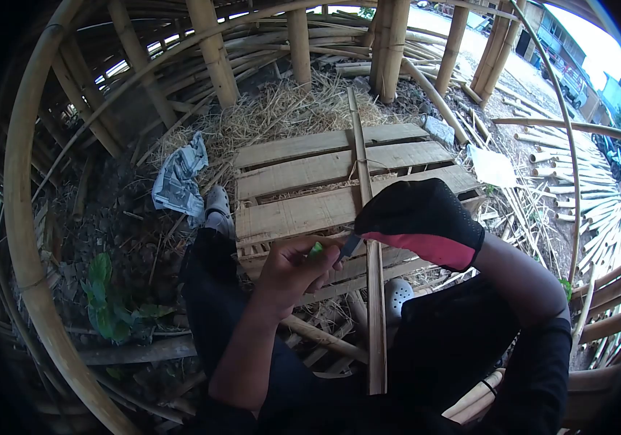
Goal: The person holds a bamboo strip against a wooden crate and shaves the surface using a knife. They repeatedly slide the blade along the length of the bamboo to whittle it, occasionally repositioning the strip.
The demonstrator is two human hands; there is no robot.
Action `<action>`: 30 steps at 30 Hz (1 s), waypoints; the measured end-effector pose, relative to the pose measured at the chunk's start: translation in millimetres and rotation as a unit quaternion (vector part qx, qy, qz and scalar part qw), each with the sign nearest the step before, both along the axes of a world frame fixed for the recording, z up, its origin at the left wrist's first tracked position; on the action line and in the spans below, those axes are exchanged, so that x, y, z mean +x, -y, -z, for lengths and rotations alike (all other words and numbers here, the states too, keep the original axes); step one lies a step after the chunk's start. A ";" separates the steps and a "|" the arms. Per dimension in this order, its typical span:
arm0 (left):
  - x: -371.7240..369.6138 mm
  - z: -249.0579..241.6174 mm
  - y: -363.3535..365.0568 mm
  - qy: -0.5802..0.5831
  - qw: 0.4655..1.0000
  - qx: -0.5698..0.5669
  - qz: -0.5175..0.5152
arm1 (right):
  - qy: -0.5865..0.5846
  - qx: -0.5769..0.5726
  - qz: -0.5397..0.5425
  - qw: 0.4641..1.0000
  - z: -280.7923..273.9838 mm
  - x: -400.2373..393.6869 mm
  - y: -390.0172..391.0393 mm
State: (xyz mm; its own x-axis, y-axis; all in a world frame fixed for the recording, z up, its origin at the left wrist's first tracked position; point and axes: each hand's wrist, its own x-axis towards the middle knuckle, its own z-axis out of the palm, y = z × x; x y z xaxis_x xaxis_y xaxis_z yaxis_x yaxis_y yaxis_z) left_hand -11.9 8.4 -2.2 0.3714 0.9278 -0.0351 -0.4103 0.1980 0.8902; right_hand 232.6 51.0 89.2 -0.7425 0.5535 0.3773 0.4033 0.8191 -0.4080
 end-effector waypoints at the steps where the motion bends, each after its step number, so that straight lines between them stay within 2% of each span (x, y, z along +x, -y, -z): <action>1: 3.3 2.2 -0.2 -0.074 0.996 0.043 -0.012 | 0.000 -0.001 0.000 1.000 1.7 0.5 -1.3; 2: 5.1 3.5 -0.4 -0.148 0.985 0.086 -0.024 | 0.005 0.043 -0.026 0.999 4.5 0.9 -3.8; 3: 5.0 3.6 -0.1 -0.148 0.985 0.086 -0.024 | 0.011 0.086 -0.051 0.995 6.5 0.9 -5.2; 5: 5.2 3.6 0.4 -0.143 0.987 0.076 -0.002 | 0.030 0.091 -0.041 0.995 8.1 -0.8 -3.9; 7: 7.6 1.7 1.0 -0.134 0.989 0.063 -0.022 | 0.051 0.097 -0.031 0.993 10.1 -2.3 -3.7; 9: 8.7 0.6 0.3 -0.125 0.990 0.049 -0.043 | 0.031 0.185 -0.022 0.982 13.2 -3.9 -5.2; 10: 8.8 0.1 -0.7 -0.129 0.989 0.033 -0.065 | 0.031 0.185 -0.022 0.982 14.1 -4.8 -2.7; 12: 9.6 0.0 -1.3 -0.132 0.987 0.018 -0.088 | 0.013 0.096 0.077 0.992 15.0 -6.6 4.0; 13: 10.7 0.4 -1.2 -0.150 0.984 0.030 -0.094 | 0.014 0.096 0.077 0.992 13.5 -7.9 5.4; 15: 13.1 1.3 -0.6 -0.167 0.980 0.042 -0.100 | 0.015 -0.044 0.133 0.990 10.5 -10.8 8.4; 19: 14.3 7.6 -1.1 -0.170 0.976 0.077 -0.113 | -0.002 0.024 0.101 0.995 13.2 -14.8 13.7; 21: 14.4 8.1 -1.1 -0.172 0.974 0.090 -0.115 | -0.026 0.032 0.135 0.990 17.2 -17.9 15.4; 28: 13.6 5.4 1.0 -0.218 0.961 0.094 -0.144 | -0.103 -0.026 0.154 0.982 7.3 -31.0 25.0; 30: 13.2 6.9 1.5 -0.226 0.959 0.100 -0.135 | -0.096 0.046 0.193 0.975 4.7 -33.6 28.0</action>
